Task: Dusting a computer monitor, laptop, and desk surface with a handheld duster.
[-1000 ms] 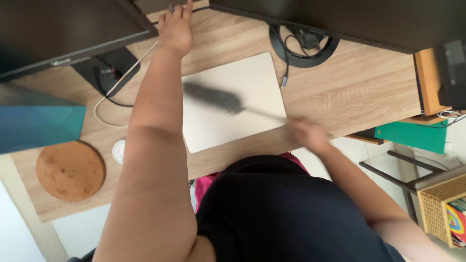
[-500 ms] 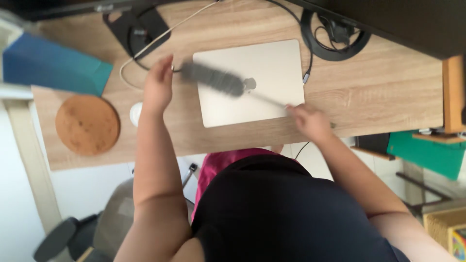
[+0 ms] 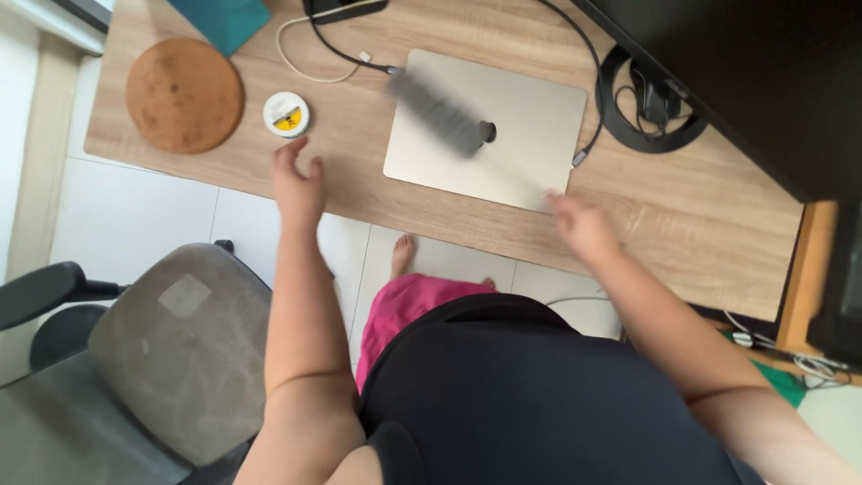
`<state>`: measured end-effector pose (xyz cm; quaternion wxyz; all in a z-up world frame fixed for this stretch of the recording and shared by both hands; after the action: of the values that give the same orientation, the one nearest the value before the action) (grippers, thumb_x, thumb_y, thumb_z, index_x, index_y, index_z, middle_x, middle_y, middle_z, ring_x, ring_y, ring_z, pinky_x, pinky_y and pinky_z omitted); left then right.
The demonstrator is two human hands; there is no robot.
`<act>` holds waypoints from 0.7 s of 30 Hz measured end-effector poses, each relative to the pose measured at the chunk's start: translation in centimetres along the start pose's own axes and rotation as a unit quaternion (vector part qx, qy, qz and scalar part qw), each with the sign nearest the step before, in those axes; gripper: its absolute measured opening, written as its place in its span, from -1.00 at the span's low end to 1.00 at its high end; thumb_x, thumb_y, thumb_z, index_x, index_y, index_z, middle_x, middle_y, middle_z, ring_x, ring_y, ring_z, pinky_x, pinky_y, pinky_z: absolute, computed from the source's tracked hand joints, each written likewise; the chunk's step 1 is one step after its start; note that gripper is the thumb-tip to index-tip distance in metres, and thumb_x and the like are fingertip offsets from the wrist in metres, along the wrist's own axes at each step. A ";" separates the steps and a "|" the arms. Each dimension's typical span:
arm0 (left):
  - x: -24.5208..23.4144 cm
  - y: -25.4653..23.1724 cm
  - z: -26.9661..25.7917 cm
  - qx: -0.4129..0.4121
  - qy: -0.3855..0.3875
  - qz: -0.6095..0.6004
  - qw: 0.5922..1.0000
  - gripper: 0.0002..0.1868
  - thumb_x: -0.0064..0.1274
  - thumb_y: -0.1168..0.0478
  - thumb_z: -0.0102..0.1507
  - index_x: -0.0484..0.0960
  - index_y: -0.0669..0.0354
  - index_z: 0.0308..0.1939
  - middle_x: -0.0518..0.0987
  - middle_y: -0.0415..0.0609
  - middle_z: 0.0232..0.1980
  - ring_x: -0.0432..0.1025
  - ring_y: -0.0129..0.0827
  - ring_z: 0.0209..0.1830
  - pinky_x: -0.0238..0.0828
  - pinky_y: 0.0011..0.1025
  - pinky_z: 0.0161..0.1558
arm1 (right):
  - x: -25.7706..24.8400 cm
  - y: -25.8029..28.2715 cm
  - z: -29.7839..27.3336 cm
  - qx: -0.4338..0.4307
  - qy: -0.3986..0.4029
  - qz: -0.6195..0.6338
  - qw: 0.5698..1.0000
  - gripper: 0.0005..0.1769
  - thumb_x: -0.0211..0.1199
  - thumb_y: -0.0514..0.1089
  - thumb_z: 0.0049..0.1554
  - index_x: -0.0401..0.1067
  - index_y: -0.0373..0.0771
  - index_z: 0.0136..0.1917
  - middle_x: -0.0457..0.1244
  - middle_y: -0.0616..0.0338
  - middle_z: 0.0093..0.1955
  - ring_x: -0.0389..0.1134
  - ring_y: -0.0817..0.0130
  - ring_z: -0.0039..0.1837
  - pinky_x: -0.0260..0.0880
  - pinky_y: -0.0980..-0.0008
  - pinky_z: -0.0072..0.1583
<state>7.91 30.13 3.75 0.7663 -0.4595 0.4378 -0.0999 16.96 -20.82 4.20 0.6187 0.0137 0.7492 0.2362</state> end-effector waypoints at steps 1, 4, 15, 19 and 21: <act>0.5 -0.5 0.6 0.034 -0.007 0.022 0.999 -0.61 0.18 0.36 0.24 0.62 0.19 0.17 0.53 0.15 0.18 0.44 0.00 0.20 0.37 -0.17 0.23 | -0.2 1.7 -0.2 -0.053 0.007 0.000 0.999 -0.59 0.17 -0.19 0.19 0.54 0.11 0.27 0.40 0.04 -0.03 0.43 0.02 -0.12 0.46 0.10 -0.06; 1.7 -2.6 3.7 0.064 0.002 0.022 0.998 -0.60 0.20 0.35 0.20 0.62 0.19 0.14 0.54 0.16 0.16 0.45 0.02 0.16 0.39 -0.13 0.21 | -0.7 4.2 0.7 -0.133 -0.015 0.007 0.991 -0.57 0.17 -0.23 0.14 0.54 0.07 0.25 0.39 0.06 -0.01 0.42 0.01 -0.12 0.45 0.09 -0.10; 13.1 3.3 17.8 0.167 0.182 0.330 0.911 -0.64 0.18 0.03 0.17 0.64 0.13 -0.05 0.54 0.05 0.11 0.40 -0.01 0.15 0.33 -0.04 0.05 | 0.4 12.8 -2.0 -0.026 -0.022 -0.002 0.999 -0.59 0.17 -0.22 0.16 0.50 -0.03 0.27 0.39 0.01 0.07 0.42 -0.03 0.00 0.47 0.09 -0.01; 13.7 5.1 20.0 0.256 0.219 0.389 0.858 -0.70 -0.02 0.16 0.29 0.58 0.11 0.08 0.55 0.01 0.14 0.40 -0.09 0.20 0.27 -0.04 0.17 | 2.3 15.9 -5.2 0.031 -0.002 0.067 0.997 -0.68 0.18 -0.15 0.22 0.48 -0.08 0.25 0.40 -0.06 0.10 0.43 -0.08 0.07 0.47 0.10 0.08; 13.4 4.8 21.1 0.302 0.199 0.409 0.838 -0.65 -0.04 0.19 0.27 0.55 0.15 0.13 0.57 0.02 0.12 0.42 -0.11 0.16 0.27 -0.06 0.15 | 3.5 17.1 -5.6 0.053 0.027 0.090 0.994 -0.68 0.21 -0.12 0.20 0.48 -0.09 0.23 0.40 -0.07 0.08 0.44 -0.10 0.07 0.47 0.10 0.09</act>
<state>30.80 38.39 -3.71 0.7347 0.0459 0.6769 0.0062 6.21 -6.40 8.03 0.5733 0.1071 0.7726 0.2510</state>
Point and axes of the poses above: each hand's wrist, its own z-axis towards the middle knuckle, its own x-axis out of the palm, y = z × x, the point moved 5 cm from there along z, towards the middle knuckle
